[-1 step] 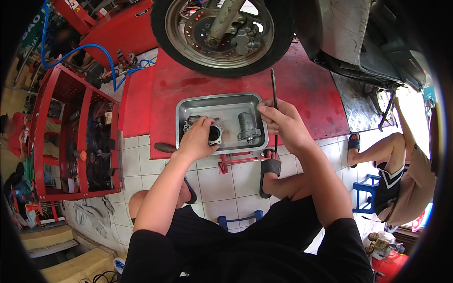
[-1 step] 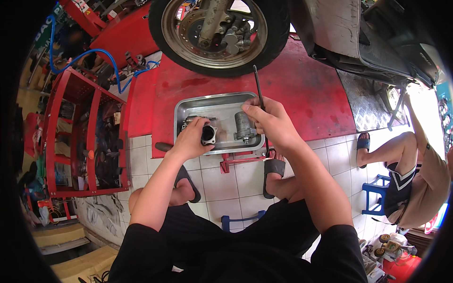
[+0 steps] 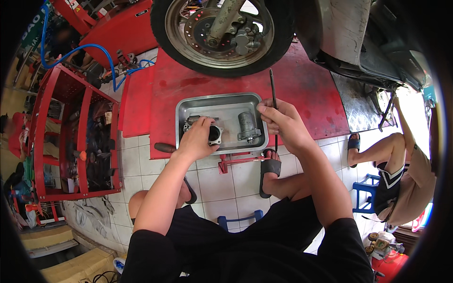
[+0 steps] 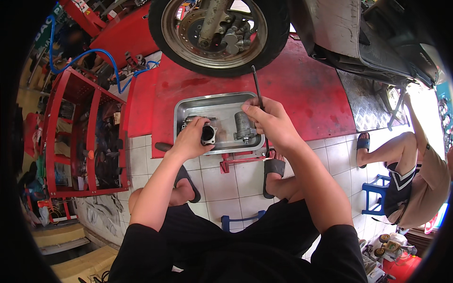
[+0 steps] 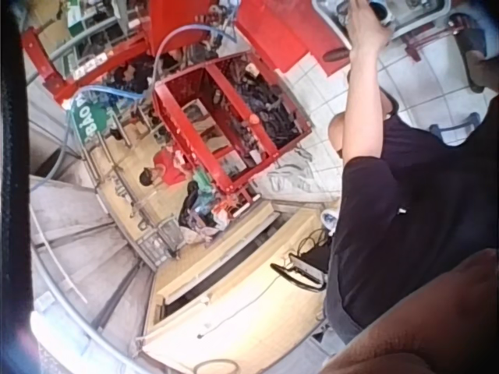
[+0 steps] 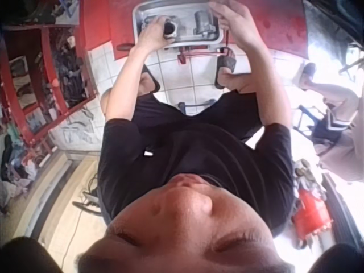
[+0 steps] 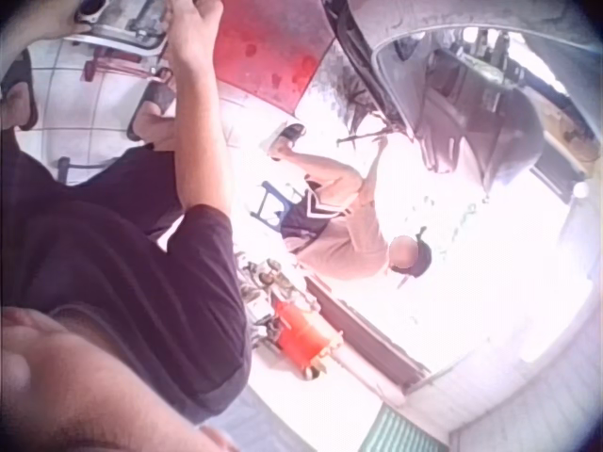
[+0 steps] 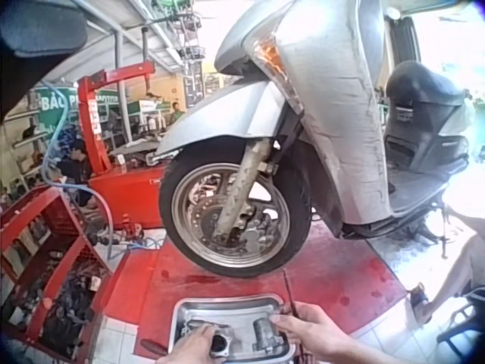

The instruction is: The person sits on a low stool in a workshop and uses a screwdriver to disassemble a cylindrical mechanical part, likely a starter motor, over a metal tray. They remove screws and separate the housing to expose internal components, placing the disassembled pieces into the tray.

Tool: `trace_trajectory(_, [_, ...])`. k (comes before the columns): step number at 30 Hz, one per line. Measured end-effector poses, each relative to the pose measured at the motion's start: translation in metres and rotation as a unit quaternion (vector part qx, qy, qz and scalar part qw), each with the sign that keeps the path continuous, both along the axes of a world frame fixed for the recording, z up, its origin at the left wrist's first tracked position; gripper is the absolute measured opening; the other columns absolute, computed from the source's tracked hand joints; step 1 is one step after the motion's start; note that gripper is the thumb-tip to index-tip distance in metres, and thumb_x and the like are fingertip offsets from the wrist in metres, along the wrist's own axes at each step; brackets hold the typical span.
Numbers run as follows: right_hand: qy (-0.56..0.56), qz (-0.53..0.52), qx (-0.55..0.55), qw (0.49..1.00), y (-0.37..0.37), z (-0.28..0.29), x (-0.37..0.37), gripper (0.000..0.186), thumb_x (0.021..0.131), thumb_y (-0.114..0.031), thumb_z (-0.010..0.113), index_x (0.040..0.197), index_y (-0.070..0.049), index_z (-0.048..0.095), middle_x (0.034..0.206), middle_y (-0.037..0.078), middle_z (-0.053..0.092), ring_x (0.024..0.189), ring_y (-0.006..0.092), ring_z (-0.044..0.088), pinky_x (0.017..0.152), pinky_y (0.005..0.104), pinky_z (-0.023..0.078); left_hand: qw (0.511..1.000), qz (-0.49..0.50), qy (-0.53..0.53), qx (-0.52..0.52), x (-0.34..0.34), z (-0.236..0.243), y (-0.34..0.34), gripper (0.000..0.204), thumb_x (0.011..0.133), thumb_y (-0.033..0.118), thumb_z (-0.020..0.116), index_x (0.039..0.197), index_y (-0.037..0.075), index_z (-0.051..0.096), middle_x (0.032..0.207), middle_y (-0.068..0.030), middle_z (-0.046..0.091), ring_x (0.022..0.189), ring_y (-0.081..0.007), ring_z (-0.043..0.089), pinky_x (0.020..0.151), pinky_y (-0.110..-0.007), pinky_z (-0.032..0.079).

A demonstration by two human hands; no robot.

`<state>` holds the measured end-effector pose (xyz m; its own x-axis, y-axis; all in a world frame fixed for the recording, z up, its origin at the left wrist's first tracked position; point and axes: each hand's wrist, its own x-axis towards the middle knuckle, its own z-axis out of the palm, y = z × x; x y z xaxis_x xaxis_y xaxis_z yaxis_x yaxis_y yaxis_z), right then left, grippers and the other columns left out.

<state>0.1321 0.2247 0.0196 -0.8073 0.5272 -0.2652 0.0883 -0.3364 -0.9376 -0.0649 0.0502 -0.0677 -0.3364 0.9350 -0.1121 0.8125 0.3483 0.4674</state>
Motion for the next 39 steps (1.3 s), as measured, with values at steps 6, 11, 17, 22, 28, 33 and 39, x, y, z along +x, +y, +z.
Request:
trace_trajectory(6, [-0.007, 0.012, -0.001, 1.000, -0.001, 0.001, 0.000, 0.020, 0.097, -0.018, 0.063, 0.104, 0.000, 0.057, 0.075, -0.005, 0.045, 0.059, 0.0018, 0.034, 0.052, 0.0195, 0.027, 0.998, 0.013, -0.038, 0.042, -0.012, 0.001, 0.002, 0.057, 0.062, 0.014, 0.088, 0.111, 0.001, 0.063, 0.111, -0.0145, 0.064, 0.108, -0.0322, 0.064, 0.090, -0.039, 0.053])
trace_trajectory(11, [-0.004, 0.005, 0.003, 1.000, 0.000, 0.004, 0.006, 0.019, 0.097, -0.018, 0.063, 0.104, -0.001, 0.057, 0.074, -0.005, 0.044, 0.059, 0.0014, 0.033, 0.051, 0.0196, 0.027, 0.967, 0.131, -0.149, 0.158, -0.044, 0.007, 0.008, 0.054, 0.064, 0.014, 0.090, 0.109, -0.003, 0.065, 0.106, -0.0136, 0.066, 0.098, -0.0235, 0.067, 0.083, -0.033, 0.055])
trace_trajectory(17, [0.002, 0.019, -0.002, 1.000, -0.001, 0.002, -0.002, 0.017, 0.096, -0.018, 0.064, 0.100, -0.002, 0.058, 0.072, -0.006, 0.044, 0.058, 0.0016, 0.032, 0.051, 0.0199, 0.027, 0.893, 0.330, -0.215, 0.219, -0.078, -0.030, 0.023, 0.047, 0.069, 0.030, 0.088, 0.099, -0.005, 0.075, 0.088, -0.0161, 0.073, 0.080, -0.0212, 0.071, 0.076, -0.035, 0.055])
trace_trajectory(22, [0.002, 0.001, -0.009, 1.000, 0.005, 0.004, 0.008, 0.016, 0.097, -0.018, 0.064, 0.098, -0.003, 0.058, 0.073, -0.007, 0.045, 0.058, 0.0013, 0.032, 0.051, 0.0201, 0.026, 0.907, 0.346, -0.140, 0.195, -0.061, -0.039, 0.044, 0.055, 0.070, 0.042, 0.085, 0.099, -0.004, 0.075, 0.091, -0.0187, 0.072, 0.084, -0.0249, 0.070, 0.078, -0.039, 0.055])
trace_trajectory(28, [0.019, 0.007, -0.016, 1.000, 0.005, 0.006, 0.008, 0.016, 0.097, -0.019, 0.063, 0.097, -0.004, 0.059, 0.074, -0.006, 0.046, 0.058, 0.0012, 0.033, 0.051, 0.0204, 0.026, 0.926, 0.365, -0.001, 0.101, -0.069, -0.054, 0.037, 0.063, 0.074, 0.055, 0.079, 0.100, -0.002, 0.076, 0.111, -0.0207, 0.065, 0.105, -0.0343, 0.065, 0.088, -0.046, 0.053])
trace_trajectory(33, [0.001, 0.009, -0.009, 1.000, 0.005, 0.005, 0.008, 0.015, 0.097, -0.019, 0.063, 0.097, -0.005, 0.059, 0.075, -0.006, 0.047, 0.059, 0.0011, 0.034, 0.052, 0.0203, 0.026, 0.937, 0.349, -0.007, -0.003, -0.062, -0.020, 0.035, 0.061, 0.081, 0.055, 0.072, 0.103, -0.002, 0.074, 0.114, -0.0203, 0.066, 0.108, -0.0370, 0.064, 0.092, -0.047, 0.051])
trace_trajectory(39, [0.004, 0.009, -0.014, 1.000, 0.004, 0.008, 0.007, 0.018, 0.098, -0.019, 0.060, 0.104, -0.002, 0.060, 0.077, -0.005, 0.048, 0.059, 0.0019, 0.034, 0.052, 0.0209, 0.028, 0.932, 0.363, 0.016, 0.011, -0.067, -0.030, 0.028, 0.053, 0.089, 0.049, 0.066, 0.111, 0.001, 0.072, 0.121, -0.0207, 0.065, 0.110, -0.0372, 0.064, 0.092, -0.047, 0.051])
